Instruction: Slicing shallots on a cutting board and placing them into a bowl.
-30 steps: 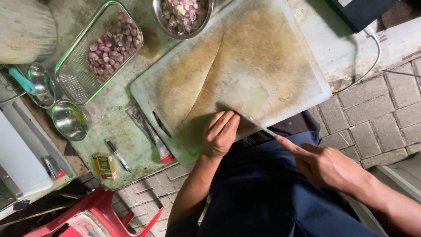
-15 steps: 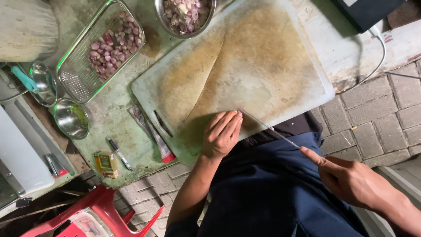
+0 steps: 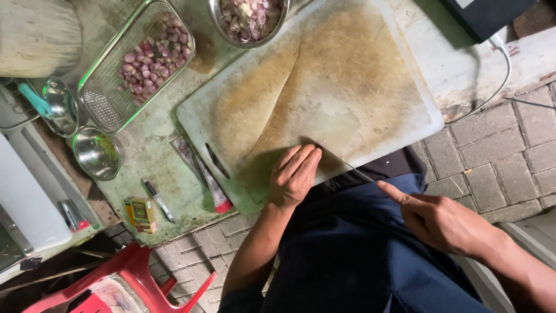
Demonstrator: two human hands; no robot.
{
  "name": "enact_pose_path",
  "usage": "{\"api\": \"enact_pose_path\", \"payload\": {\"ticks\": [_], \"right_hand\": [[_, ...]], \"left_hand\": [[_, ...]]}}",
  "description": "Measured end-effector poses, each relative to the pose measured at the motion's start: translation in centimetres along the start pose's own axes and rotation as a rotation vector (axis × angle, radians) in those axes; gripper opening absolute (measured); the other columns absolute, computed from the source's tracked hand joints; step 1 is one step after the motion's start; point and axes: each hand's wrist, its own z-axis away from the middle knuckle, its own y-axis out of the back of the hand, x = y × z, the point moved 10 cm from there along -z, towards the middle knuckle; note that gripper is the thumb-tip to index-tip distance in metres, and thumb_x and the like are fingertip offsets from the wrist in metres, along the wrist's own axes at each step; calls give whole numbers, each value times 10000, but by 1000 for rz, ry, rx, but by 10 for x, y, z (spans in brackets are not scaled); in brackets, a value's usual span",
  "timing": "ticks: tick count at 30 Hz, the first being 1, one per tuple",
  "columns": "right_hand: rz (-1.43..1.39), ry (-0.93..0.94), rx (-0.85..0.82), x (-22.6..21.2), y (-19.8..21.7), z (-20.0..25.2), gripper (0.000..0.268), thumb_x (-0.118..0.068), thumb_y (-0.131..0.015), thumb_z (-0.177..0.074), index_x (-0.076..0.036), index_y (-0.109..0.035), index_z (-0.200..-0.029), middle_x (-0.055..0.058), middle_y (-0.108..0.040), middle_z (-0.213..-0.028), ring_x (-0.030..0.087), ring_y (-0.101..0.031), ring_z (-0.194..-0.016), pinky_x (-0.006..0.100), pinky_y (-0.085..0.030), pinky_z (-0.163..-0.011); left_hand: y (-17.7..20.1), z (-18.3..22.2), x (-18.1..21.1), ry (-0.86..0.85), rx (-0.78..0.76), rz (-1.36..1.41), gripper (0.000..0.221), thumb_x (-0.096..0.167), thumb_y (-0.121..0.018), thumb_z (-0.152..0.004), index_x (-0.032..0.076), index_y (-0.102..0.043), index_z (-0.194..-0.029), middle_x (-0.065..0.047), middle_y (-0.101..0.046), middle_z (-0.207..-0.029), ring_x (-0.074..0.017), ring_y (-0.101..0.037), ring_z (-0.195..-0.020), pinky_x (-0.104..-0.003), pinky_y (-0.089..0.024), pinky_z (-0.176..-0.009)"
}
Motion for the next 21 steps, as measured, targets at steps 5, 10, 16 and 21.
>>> {"api": "enact_pose_path", "payload": {"ticks": [5,10,16,21], "right_hand": [[77,42,42,-27,14,-16,671,-180,-476,-890,-360,-351,-1524,62,-602,-658,299,-520,-450,399,-448,-507],[108,51,49,-17,2,1,661,-167,-471,-884,-338,-376,-1515,-6,-551,-639,262,-509,-447,390,-459,-497],[154,23,81,-1,-3,23,678,-155,-503,-879,-360,-372,-1513,-18,-535,-633,226,-517,-498,365,-483,-519],[166,11,31,0,-7,14,676,-179,-488,-881,-375,-358,-1515,-16,-571,-638,250,-574,-502,389,-491,-552]], "left_hand": [[1,1,1,1,4,-3,44,-113,-723,-853,-73,-713,-869,-160,-708,-815,-239,-684,-739,-298,-606,-707],[3,-4,2,15,-1,-27,70,-121,-708,-855,-79,-672,-811,-162,-677,-778,-236,-657,-705,-307,-599,-707],[8,-14,5,-9,14,-6,74,-106,-762,-836,-78,-696,-854,-160,-713,-826,-218,-685,-724,-293,-610,-716],[4,-8,3,-7,8,-2,71,-112,-753,-839,-76,-695,-856,-158,-710,-822,-222,-687,-734,-289,-611,-729]]}}
